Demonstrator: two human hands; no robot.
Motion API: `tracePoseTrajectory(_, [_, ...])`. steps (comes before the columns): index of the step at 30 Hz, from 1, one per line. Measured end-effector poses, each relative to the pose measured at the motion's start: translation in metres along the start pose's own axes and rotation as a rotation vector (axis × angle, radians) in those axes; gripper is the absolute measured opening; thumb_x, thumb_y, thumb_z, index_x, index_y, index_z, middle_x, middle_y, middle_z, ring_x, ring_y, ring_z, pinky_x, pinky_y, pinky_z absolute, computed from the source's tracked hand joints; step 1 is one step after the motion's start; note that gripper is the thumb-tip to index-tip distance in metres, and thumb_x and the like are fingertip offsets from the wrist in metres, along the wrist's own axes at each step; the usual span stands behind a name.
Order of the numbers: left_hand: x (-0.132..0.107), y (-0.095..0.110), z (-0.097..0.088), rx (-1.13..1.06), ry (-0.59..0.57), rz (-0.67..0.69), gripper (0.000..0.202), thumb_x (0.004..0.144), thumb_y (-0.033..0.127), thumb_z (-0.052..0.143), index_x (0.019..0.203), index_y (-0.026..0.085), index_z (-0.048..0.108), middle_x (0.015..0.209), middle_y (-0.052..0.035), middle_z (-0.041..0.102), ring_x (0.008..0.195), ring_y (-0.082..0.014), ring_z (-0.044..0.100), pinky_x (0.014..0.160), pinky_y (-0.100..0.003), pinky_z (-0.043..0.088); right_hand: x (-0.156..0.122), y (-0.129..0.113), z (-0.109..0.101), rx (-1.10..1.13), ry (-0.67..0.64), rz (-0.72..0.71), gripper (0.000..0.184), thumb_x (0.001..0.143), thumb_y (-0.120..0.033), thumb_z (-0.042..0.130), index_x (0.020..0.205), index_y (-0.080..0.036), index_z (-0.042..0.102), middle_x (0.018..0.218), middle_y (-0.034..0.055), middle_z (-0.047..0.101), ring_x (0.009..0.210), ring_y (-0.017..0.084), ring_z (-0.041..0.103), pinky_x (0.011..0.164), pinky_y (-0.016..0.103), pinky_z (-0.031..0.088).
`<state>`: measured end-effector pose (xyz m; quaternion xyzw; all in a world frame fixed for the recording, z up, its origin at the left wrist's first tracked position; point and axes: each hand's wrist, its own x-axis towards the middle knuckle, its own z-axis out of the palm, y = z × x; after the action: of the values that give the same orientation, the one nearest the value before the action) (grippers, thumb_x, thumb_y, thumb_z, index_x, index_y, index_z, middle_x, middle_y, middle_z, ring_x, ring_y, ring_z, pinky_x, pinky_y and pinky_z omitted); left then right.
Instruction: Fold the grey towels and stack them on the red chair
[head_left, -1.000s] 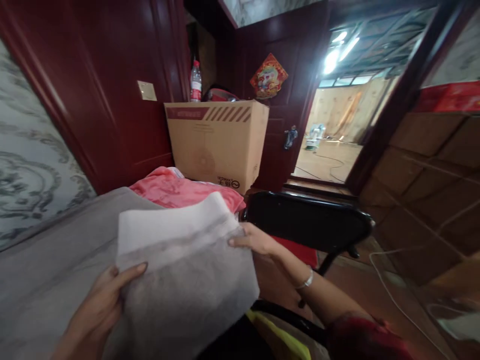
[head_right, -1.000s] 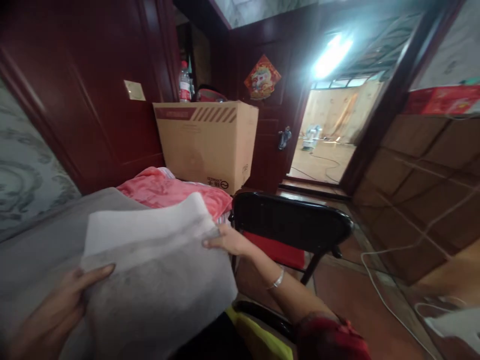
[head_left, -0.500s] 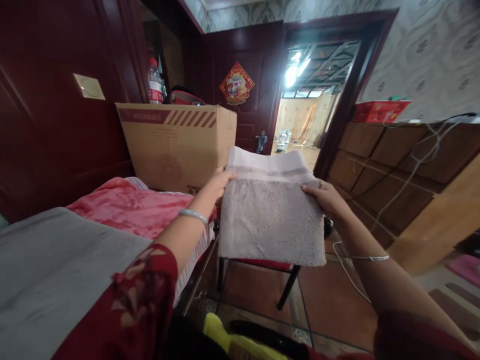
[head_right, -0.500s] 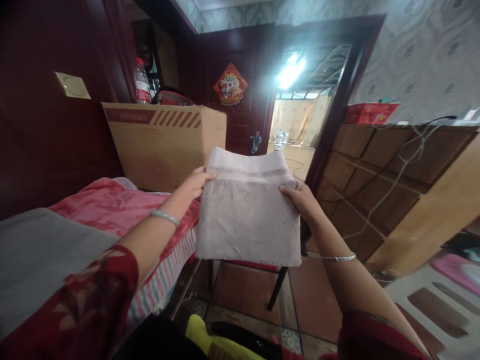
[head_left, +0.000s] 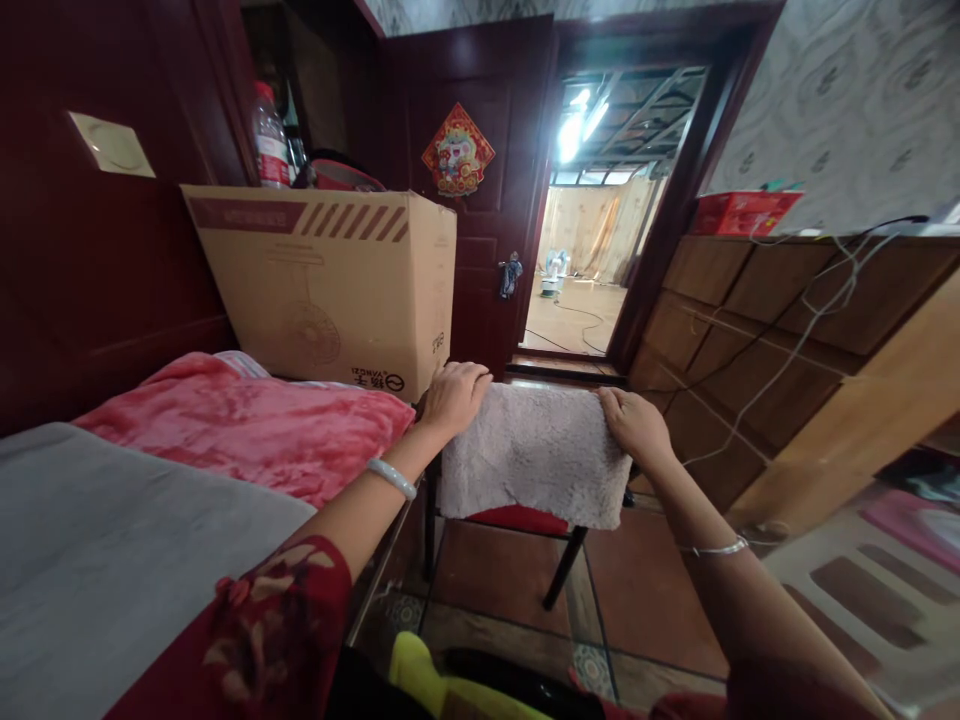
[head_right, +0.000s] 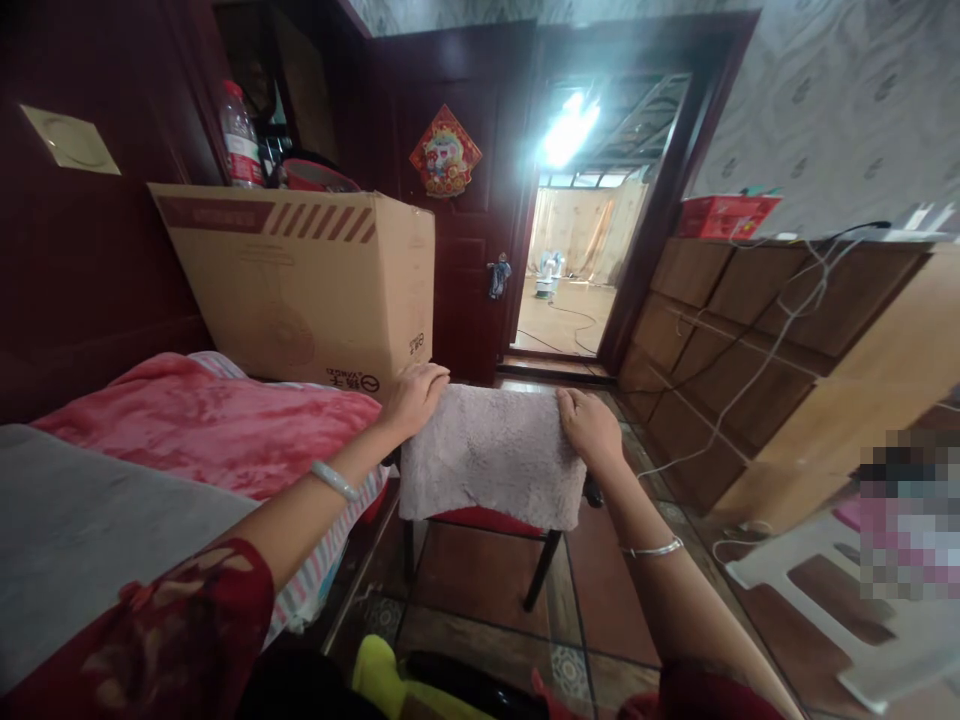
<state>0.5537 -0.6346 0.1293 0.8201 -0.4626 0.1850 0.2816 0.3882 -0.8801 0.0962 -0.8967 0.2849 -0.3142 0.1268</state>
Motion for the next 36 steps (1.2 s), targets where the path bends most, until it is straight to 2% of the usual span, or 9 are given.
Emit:
tracePoseTrajectory(2, [-0.011,0.004,-0.002,0.002,-0.039,0.225,0.046,0.097,0.045,0.053,0.133,0.017,0.061,0.132,-0.0165,0.064,0.123,-0.0310,0.056,0.109,-0.046,0.036,-0.009,-0.006,-0.002,-0.065,0.046,-0.126,0.059,0.100,-0.054,0.030,0.122,-0.018,0.072,0.120,0.0197,0.069,0.109,0.038,0.063,0.090,0.051,0.046])
tracePoseTrajectory(4, [-0.018,0.006,-0.003,0.048,-0.130,0.350,0.066,0.089,0.054,0.065,0.143,0.019,0.052,0.140,-0.0175,0.058,0.127,-0.0336,0.052,0.109,-0.049,0.035,-0.021,-0.013,0.000,-0.117,0.077,-0.319,0.061,0.097,-0.061,0.039,0.139,-0.021,0.060,0.131,0.0188,0.064,0.119,0.040,0.057,0.099,0.059,0.041])
tracePoseTrajectory(6, [-0.019,0.007,-0.002,0.130,-0.186,0.364,0.081,0.081,0.059,0.072,0.148,0.020,0.046,0.142,-0.0184,0.055,0.127,-0.0358,0.051,0.108,-0.049,0.035,-0.030,-0.019,0.003,-0.164,0.084,-0.488,0.072,0.092,-0.066,0.050,0.151,-0.025,0.046,0.139,0.0177,0.059,0.128,0.041,0.050,0.107,0.065,0.031])
tracePoseTrajectory(8, [-0.014,0.007,0.000,0.206,-0.223,0.340,0.092,0.076,0.061,0.077,0.150,0.018,0.042,0.138,-0.0189,0.056,0.122,-0.0368,0.053,0.103,-0.048,0.037,-0.033,-0.022,0.004,-0.202,0.075,-0.570,0.083,0.087,-0.068,0.056,0.156,-0.026,0.037,0.142,0.0179,0.056,0.130,0.042,0.048,0.111,0.067,0.024])
tracePoseTrajectory(16, [0.003,-0.004,0.000,0.256,-0.341,0.368,0.103,0.066,0.065,0.082,0.149,0.019,0.043,0.125,-0.0171,0.060,0.110,-0.0353,0.057,0.095,-0.042,0.040,-0.018,0.000,-0.009,-0.247,-0.061,-0.729,0.089,0.083,-0.057,0.066,0.159,-0.025,0.030,0.137,0.0168,0.056,0.118,0.037,0.054,0.100,0.051,0.040])
tracePoseTrajectory(23, [0.005,-0.012,0.008,0.180,-0.316,0.320,0.091,0.068,0.050,0.087,0.145,0.020,0.049,0.119,-0.0167,0.060,0.107,-0.0351,0.058,0.096,-0.043,0.040,-0.009,0.008,-0.006,-0.270,-0.096,-0.769,0.079,0.085,-0.043,0.067,0.155,-0.020,0.036,0.124,0.0166,0.061,0.108,0.034,0.058,0.093,0.047,0.045])
tracePoseTrajectory(27, [0.001,-0.014,0.004,0.240,-0.328,0.377,0.097,0.069,0.052,0.086,0.150,0.023,0.041,0.130,-0.0165,0.056,0.114,-0.0348,0.056,0.102,-0.045,0.039,-0.012,0.011,-0.013,-0.261,-0.123,-0.800,0.089,0.085,-0.042,0.069,0.160,-0.024,0.024,0.140,0.0163,0.054,0.120,0.035,0.054,0.099,0.049,0.045])
tracePoseTrajectory(31, [-0.014,-0.028,-0.003,0.296,-0.230,0.415,0.107,0.068,0.053,0.086,0.155,0.027,0.029,0.149,-0.0156,0.042,0.131,-0.0359,0.046,0.112,-0.050,0.034,-0.022,0.030,-0.017,-0.266,-0.085,-0.790,0.107,0.079,-0.037,0.076,0.163,-0.026,0.010,0.153,0.0176,0.039,0.135,0.037,0.045,0.109,0.054,0.041])
tracePoseTrajectory(36, [-0.022,-0.051,0.003,0.245,-0.210,0.404,0.106,0.074,0.040,0.084,0.157,0.028,0.020,0.140,-0.0131,0.047,0.126,-0.0317,0.050,0.109,-0.047,0.042,-0.020,0.052,-0.009,-0.162,-0.060,-0.781,0.105,0.083,-0.029,0.070,0.164,-0.029,0.003,0.145,0.0156,0.045,0.132,0.035,0.049,0.109,0.050,0.046])
